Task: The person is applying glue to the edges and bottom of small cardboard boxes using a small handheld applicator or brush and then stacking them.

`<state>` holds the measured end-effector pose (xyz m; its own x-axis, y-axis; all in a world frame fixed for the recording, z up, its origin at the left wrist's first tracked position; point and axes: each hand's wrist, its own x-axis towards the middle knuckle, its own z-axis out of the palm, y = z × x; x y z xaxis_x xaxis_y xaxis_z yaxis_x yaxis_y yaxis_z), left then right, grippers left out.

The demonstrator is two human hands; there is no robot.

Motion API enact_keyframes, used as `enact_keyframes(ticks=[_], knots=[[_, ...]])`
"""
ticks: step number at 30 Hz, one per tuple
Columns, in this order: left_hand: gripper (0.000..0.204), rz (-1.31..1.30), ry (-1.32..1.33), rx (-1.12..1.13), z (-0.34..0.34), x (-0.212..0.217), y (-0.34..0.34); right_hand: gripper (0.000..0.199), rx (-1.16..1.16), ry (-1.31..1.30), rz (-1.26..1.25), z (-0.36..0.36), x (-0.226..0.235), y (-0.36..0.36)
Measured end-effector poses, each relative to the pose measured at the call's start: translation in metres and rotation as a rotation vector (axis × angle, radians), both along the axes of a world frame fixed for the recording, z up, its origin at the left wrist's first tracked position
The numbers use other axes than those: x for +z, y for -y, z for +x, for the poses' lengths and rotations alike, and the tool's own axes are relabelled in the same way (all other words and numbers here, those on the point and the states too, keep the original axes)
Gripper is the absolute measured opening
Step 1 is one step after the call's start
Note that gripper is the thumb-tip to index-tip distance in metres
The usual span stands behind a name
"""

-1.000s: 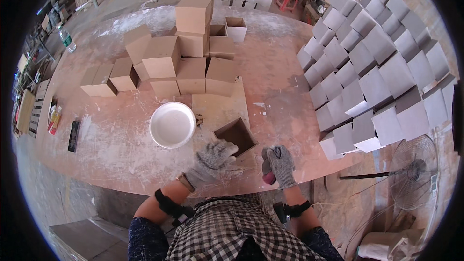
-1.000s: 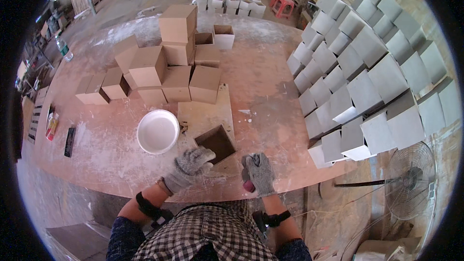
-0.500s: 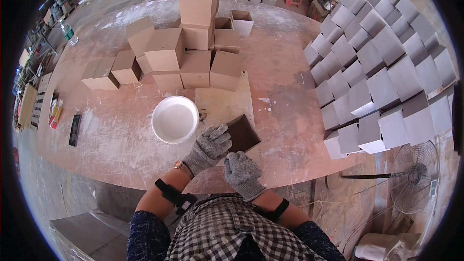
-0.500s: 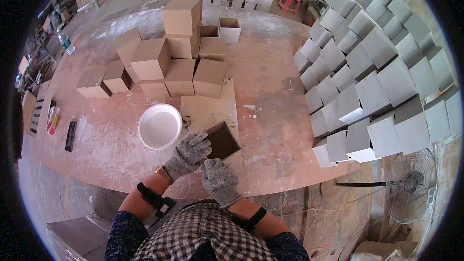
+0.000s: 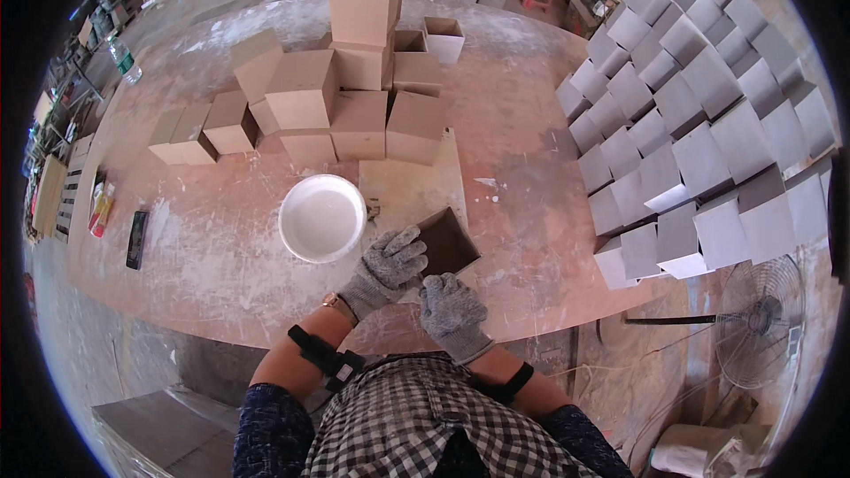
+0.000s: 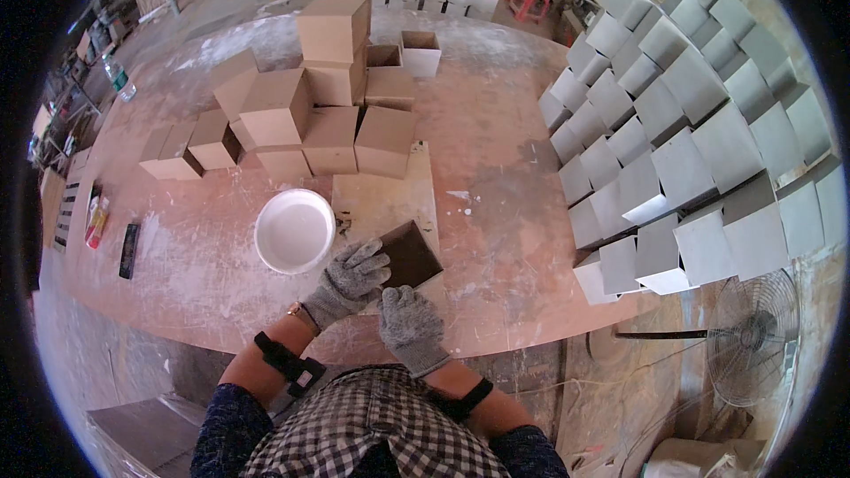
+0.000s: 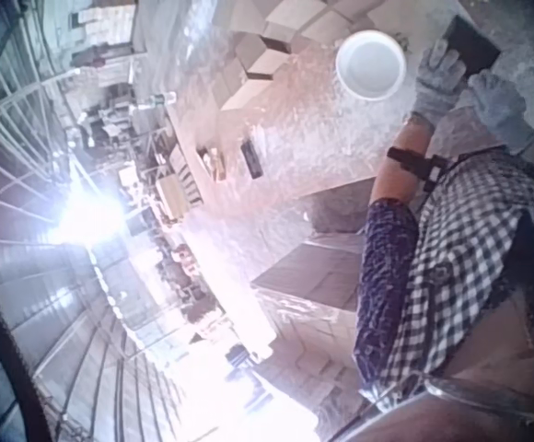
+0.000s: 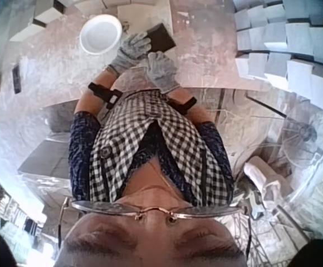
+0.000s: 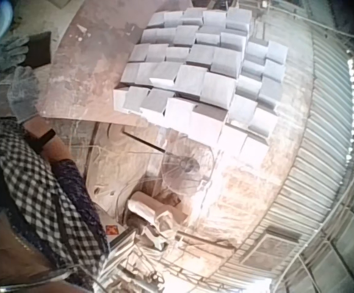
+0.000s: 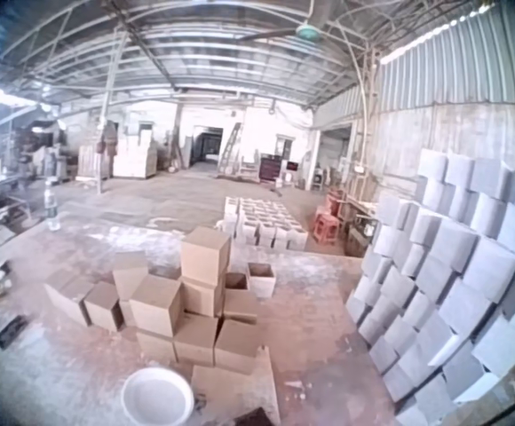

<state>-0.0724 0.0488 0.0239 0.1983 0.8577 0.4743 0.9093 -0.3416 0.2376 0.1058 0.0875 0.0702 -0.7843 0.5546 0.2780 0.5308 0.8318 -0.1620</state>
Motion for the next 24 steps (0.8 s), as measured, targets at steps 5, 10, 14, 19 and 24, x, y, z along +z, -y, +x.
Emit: enact_keyframes(ticks=[5,10,14,19,24], knots=[[0.041,0.003,0.039,0.007,-0.002,0.005,0.005,0.012,-0.111,-0.015,0.127,0.012,-0.007,-0.043],[0.041,0.023,-0.004,0.007,-0.002,-0.004,0.005,0.012,-0.201,0.041,0.132,0.019,-0.015,-0.062],[0.04,0.035,-0.003,0.015,-0.003,-0.007,0.002,0.015,-0.036,0.008,0.087,0.0,0.001,-0.004],[0.04,0.022,0.038,0.007,-0.006,-0.008,0.006,0.011,-0.054,-0.142,0.146,0.007,-0.003,-0.024],[0.04,0.055,0.033,-0.009,-0.002,-0.003,0.008,0.023,-0.298,-0.049,0.193,0.049,-0.029,-0.097]])
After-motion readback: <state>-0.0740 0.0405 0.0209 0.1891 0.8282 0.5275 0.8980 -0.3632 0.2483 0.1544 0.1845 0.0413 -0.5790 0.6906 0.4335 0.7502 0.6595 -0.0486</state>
